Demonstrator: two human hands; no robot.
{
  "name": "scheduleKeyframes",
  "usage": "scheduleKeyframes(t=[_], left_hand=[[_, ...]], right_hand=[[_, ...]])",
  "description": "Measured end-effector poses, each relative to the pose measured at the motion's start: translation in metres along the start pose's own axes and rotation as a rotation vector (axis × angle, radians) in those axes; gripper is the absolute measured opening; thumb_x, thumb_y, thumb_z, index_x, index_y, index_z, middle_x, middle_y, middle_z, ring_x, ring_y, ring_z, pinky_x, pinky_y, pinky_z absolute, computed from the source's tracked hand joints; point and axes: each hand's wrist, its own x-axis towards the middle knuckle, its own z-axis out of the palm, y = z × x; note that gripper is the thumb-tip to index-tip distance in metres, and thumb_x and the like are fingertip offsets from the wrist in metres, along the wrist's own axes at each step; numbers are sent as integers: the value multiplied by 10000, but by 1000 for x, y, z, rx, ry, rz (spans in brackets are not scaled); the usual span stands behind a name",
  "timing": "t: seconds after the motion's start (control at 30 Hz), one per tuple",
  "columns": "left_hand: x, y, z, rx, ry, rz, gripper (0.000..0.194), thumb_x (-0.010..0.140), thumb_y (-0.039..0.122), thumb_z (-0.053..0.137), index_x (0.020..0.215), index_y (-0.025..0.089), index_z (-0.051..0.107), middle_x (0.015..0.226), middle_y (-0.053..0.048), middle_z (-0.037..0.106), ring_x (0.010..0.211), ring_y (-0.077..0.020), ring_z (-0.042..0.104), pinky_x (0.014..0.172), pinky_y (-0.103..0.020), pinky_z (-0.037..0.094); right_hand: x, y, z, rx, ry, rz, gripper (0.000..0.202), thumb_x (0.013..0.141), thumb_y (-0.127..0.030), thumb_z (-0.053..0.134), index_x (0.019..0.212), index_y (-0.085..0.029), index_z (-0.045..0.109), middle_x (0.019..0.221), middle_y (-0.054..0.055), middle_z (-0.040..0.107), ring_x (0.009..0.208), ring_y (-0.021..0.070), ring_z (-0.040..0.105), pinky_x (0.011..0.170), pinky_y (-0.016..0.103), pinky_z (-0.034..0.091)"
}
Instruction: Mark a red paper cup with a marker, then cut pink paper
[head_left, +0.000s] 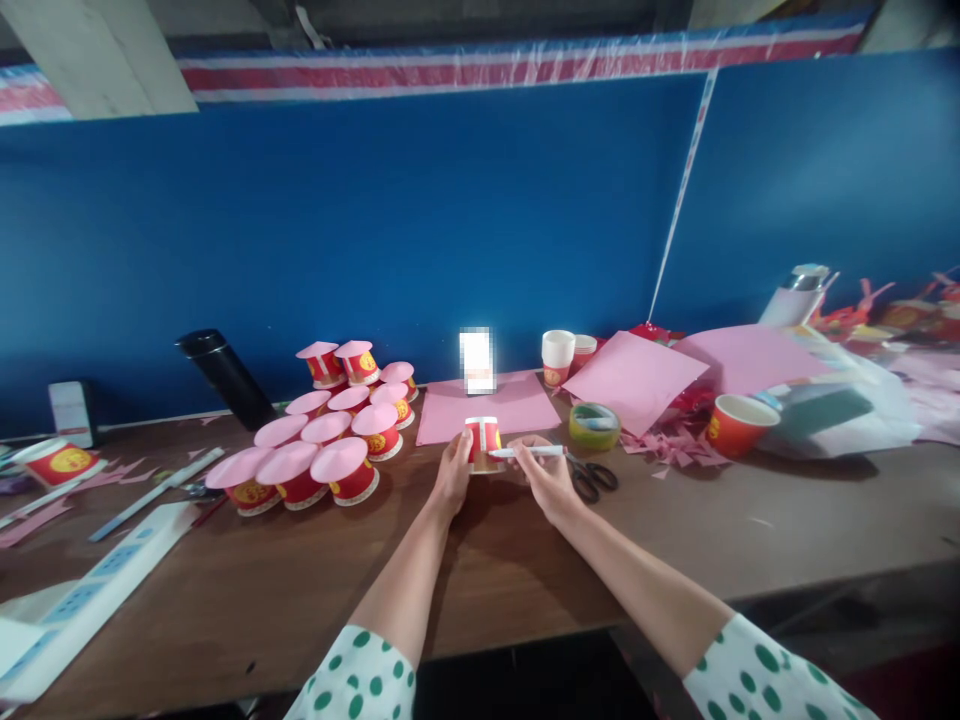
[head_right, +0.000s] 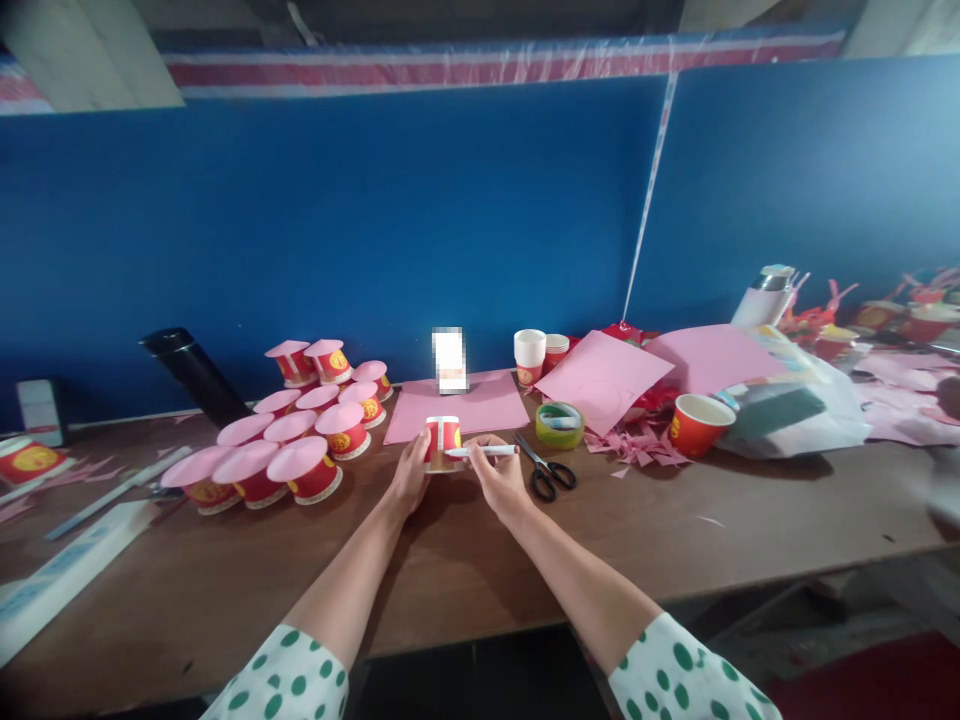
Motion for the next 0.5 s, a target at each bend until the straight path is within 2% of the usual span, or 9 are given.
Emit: scheduleKeyframes(t=[0.13,0.27,0.5], left_hand=[[1,2,1,-86,5,-22,402,749,525,516,799,132,590,670,-32,604,556,-125,537,550,-242,420],[1,3,1,-165,15,-34,342,736,476,569,838,149,572,674,-9,586,560,-108,538,557,-234,432],[2,-2,-1,-173,-9,-40,373,747,479,555,912,145,575,789,-70,630,663,-167,596,637,-292,472]], right_hand=[[1,4,-2,27,-6,17,220,704,-368,625,642,-161,582,556,-9,556,490,89,460,416,195,308],[3,6,-3,58,18,37,223,699,-379,632,656,-166,584,545,-17,544,484,87,458,398,190,288],[2,4,-1,2,20,-4,244,701,-403,636,676,-165,590,560,-7,561,479,88,454,398,194,298]])
